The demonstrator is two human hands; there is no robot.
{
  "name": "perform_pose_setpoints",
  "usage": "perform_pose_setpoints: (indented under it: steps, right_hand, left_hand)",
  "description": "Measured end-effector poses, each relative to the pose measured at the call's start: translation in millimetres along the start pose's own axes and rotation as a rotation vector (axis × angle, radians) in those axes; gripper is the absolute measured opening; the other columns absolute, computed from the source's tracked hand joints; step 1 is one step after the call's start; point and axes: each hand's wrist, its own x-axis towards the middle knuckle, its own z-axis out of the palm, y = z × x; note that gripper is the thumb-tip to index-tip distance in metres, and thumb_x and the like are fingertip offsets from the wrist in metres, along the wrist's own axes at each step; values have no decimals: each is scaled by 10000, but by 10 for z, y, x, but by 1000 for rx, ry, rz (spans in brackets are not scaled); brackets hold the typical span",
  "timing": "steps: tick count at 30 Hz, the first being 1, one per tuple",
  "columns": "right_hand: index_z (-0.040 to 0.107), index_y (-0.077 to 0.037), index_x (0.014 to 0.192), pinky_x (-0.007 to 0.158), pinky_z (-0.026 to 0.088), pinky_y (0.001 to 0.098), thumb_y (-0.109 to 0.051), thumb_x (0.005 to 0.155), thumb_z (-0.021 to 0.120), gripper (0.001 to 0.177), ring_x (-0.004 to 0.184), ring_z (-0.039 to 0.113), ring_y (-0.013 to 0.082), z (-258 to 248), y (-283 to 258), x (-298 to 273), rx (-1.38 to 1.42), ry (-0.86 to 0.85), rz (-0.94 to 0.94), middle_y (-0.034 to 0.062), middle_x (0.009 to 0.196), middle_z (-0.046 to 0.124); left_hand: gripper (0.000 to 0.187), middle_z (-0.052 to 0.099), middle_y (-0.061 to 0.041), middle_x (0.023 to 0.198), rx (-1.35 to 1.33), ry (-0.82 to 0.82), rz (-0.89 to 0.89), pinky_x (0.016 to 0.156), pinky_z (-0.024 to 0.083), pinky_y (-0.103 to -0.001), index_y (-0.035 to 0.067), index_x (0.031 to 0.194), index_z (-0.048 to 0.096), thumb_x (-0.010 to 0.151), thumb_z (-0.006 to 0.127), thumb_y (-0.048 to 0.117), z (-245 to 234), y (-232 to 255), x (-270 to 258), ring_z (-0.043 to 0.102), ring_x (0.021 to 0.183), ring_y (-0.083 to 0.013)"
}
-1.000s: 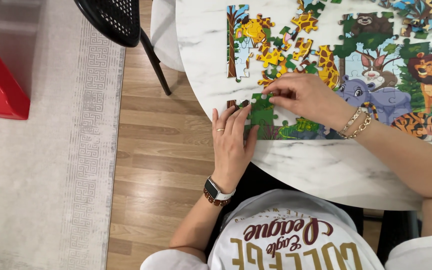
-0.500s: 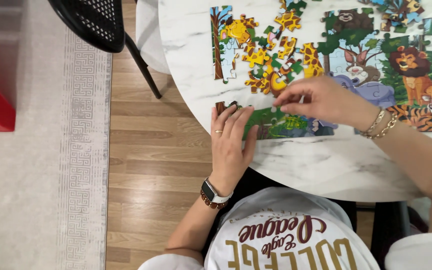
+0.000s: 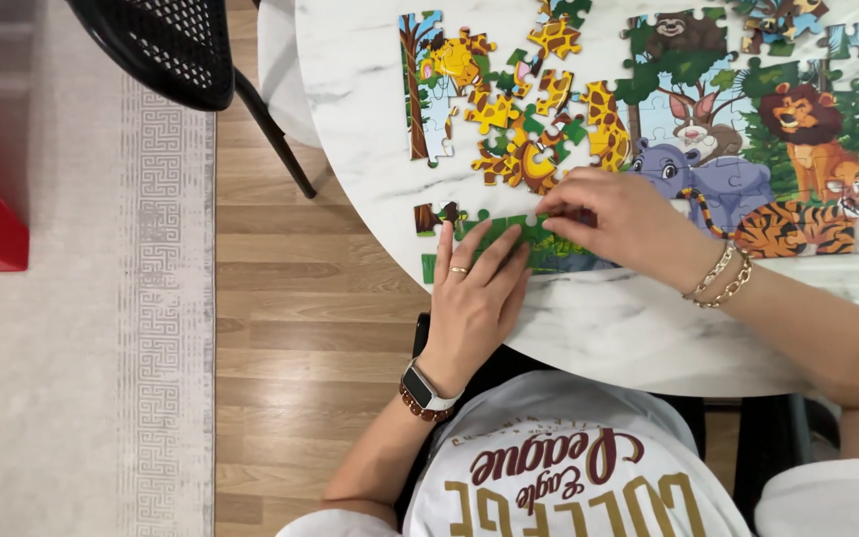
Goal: Assembling a jigsaw puzzle featuring various cartoon animals on a table.
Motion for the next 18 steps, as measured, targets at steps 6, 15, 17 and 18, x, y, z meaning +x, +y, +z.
perform_pose_setpoints:
  steps: [6, 15, 17, 18]
  right_hand:
    - [732, -115, 1060, 709, 555, 350, -170, 898, 739, 171, 853, 678, 233, -122, -85, -176, -139, 84, -65, 38, 1010, 656]
    - [752, -199, 1188, 536, 522, 349, -213, 863, 703, 329, 756, 651, 200, 54, -175, -437, -512, 27, -94, 11, 844, 599]
    - [738, -185, 1197, 527, 519, 338, -225, 868, 704, 333, 793, 652, 185, 45, -204, -426, -598, 38, -137, -3, 835, 591]
    - [738, -185, 1197, 527, 519, 338, -225, 868, 704, 333, 793, 652, 185, 21, -243, -404, -596, 36, -148, -3, 835, 591]
  left_hand:
    - [281, 637, -68, 1341, 21, -13, 24, 1260, 272, -574, 63, 1220, 716, 958, 722, 164, 9, 4, 17, 522, 1345, -297]
    - [464, 560, -115, 1485, 58, -153, 37, 1253, 257, -564, 26, 1347, 640, 998, 683, 329, 1, -11, 32, 434, 1470, -306]
    - [484, 554, -107, 1492, 44, -166, 30, 1263, 245, -562, 40, 1377, 618, 1003, 672, 343, -32, -16, 16, 415, 1490, -309]
    - [484, 554, -107, 1492, 52, -161, 23, 1263, 245, -562, 40, 1377, 618, 1003, 672, 343, -53, -46, -9, 415, 1490, -309]
